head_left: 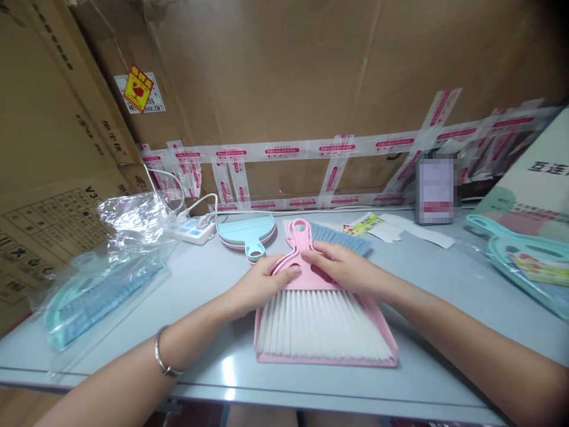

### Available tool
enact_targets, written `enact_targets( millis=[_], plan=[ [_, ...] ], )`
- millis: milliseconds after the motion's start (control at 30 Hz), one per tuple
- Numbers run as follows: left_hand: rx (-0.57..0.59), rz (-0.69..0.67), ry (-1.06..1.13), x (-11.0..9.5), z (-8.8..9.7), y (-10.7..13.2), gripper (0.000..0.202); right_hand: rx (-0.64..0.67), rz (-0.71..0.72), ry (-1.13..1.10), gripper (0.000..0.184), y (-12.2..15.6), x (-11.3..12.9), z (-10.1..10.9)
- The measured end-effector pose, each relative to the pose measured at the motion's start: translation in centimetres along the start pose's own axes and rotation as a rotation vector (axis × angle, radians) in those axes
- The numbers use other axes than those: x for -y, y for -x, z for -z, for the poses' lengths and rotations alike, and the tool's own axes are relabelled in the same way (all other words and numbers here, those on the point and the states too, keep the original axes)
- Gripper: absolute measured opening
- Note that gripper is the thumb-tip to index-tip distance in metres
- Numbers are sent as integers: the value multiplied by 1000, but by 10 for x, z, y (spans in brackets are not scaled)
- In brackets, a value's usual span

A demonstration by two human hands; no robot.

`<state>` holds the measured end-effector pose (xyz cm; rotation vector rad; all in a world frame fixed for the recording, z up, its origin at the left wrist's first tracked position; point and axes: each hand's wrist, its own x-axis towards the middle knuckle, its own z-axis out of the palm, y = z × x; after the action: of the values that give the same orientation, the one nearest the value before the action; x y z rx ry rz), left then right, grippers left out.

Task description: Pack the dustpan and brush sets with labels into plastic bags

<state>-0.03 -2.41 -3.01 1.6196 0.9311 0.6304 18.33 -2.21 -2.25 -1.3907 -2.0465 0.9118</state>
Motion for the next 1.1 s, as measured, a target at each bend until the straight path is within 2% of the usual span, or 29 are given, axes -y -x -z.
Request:
enact_targets(
  millis=[133,233,367,467,567,667,967,1100],
  plan=[
    [-18,24,-40,1,1,-1,30,-63,-10,63,34,2,-2,-9],
    [-16,50,-30,1,1,-1,30,-38,-38,16,35,2,-4,-8],
    [21,46,-59,-1,-2,1,31,40,-123,-290,38,-2,-6,0],
    [99,37,-98,-3,-6,4,30,-60,-154,-440,39,-5,-7,4],
    [144,49,-67,-2,-10,5,30,-181,-172,-384,36,-5,-6,2],
    [160,44,-31,1,-10,4,31,-247,-159,-326,35,-4,-3,-2],
    [144,44,-41,5,-10,4,30,-258,-129,-354,42,-8,-10,-9],
    [140,37,-54,4,-9,4,31,-248,-115,-470,47,-7,-7,-8]
  ],
)
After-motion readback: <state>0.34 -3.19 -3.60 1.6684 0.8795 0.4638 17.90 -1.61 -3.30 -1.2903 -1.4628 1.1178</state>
